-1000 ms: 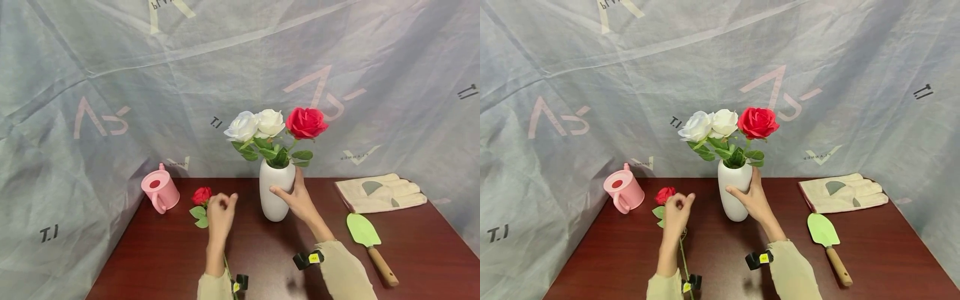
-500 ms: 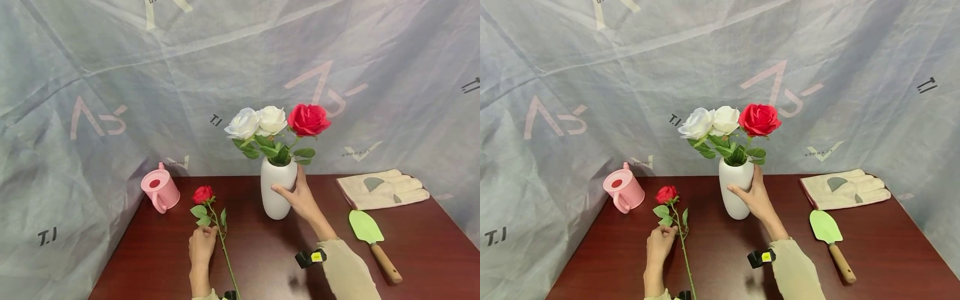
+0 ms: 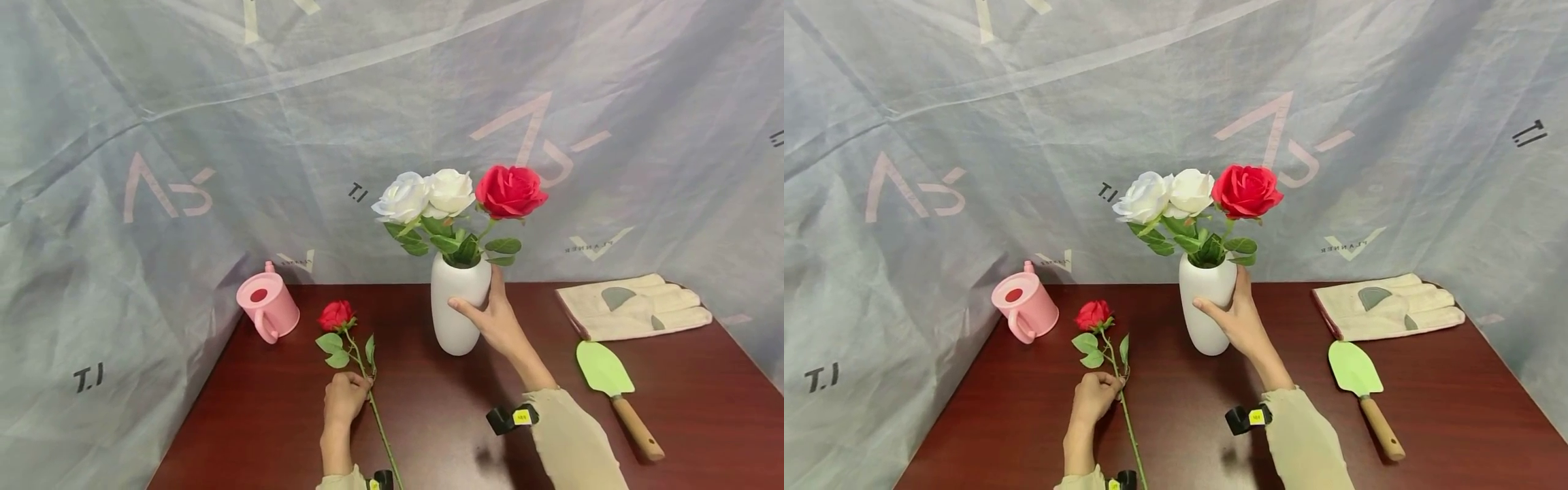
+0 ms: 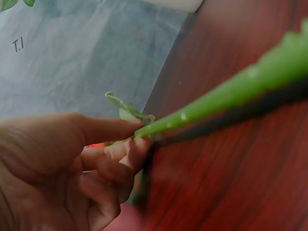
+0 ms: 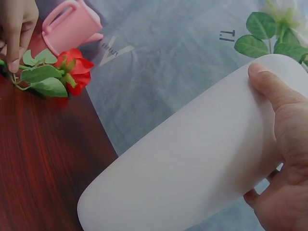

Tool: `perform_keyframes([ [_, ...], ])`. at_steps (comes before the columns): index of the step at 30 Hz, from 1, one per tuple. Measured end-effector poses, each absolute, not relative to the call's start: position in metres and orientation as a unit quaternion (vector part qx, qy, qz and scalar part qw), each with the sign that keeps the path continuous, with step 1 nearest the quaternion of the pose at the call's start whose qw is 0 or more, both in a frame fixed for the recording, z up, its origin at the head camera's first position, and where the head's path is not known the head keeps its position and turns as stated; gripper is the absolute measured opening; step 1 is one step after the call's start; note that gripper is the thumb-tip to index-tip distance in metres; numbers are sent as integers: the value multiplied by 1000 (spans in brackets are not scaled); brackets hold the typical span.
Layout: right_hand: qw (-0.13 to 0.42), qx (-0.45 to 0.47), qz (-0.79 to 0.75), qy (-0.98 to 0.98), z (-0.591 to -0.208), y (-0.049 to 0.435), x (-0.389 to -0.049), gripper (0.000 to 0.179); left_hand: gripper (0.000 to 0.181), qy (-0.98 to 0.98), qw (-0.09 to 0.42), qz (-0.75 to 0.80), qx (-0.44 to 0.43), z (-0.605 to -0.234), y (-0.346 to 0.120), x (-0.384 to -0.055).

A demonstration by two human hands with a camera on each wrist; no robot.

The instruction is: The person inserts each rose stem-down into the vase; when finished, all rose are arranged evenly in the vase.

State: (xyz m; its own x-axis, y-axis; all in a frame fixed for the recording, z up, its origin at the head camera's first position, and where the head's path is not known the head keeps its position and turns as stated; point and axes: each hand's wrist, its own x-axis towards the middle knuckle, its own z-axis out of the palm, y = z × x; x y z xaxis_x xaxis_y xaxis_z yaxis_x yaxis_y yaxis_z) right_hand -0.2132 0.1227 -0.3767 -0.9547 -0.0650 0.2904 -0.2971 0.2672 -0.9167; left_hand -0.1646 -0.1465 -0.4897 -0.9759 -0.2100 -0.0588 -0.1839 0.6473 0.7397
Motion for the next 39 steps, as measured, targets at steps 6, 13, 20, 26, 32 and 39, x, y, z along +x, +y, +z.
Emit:
perform_keyframes([
  [6,97,115,591,-793,-373,121,-212,86,22,-895,-12,-438,85,-488,-152,-164],
  [13,98,117,594,-790,-380,124,-218,87,18,-872,-27,-481,87,-490,-156,-164],
  [20,104,107,593,-791,-403,136,-233,89,18,-779,7,-614,125,-475,-166,-164],
  [26,112,114,594,-788,-386,130,-223,85,7,-609,107,-777,118,-445,-174,-159],
  [32,105,117,597,-787,-376,123,-214,83,6,-480,164,-859,65,-416,-171,-141],
  [39,105,114,597,-787,-388,125,-219,86,15,-373,219,-900,-54,-391,-131,-137],
])
